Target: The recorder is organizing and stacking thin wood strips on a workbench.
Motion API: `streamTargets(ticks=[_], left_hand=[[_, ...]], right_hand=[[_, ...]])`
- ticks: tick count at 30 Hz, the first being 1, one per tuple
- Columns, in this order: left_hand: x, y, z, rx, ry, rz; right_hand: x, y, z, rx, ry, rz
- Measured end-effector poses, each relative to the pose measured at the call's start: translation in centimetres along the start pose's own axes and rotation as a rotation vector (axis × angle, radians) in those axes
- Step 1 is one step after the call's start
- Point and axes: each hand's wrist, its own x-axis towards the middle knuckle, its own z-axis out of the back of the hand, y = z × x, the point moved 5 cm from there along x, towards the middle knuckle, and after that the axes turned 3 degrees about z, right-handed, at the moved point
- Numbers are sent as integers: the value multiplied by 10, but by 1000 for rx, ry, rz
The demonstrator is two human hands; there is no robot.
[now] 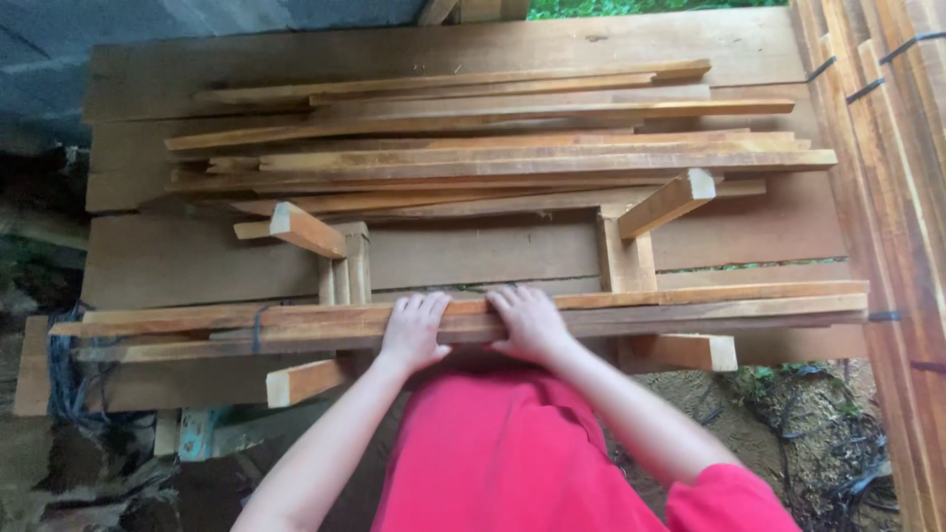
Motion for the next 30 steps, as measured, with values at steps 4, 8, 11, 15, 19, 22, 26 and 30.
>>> streamTargets(ticks=[4, 8, 11, 15, 19, 22, 26, 30], left_hand=[[12, 5, 0, -7, -1, -39], [9, 3, 5, -36, -11, -64], [7, -1, 8, -40, -47, -84], [7, 1, 12, -86, -113, -51], [7, -2, 31, -188, -134, -59], [7, -3, 31, -166, -186, -66], [4, -1, 24, -134, -191, -92], [6, -5, 22, -59, -190, -99]], right_hand=[[1, -32, -34, -48, -158, 5], [3, -35, -48, -79, -253, 34], [-3, -34, -42, -53, -298, 38], [-2, -27, -31, -57, -291, 35], [-2, -28, -19, 36, -252, 58], [1, -35, -32, 42, -298, 56], [5, -32, -35, 17, -375, 92], [2, -38, -40, -32, -392, 79]])
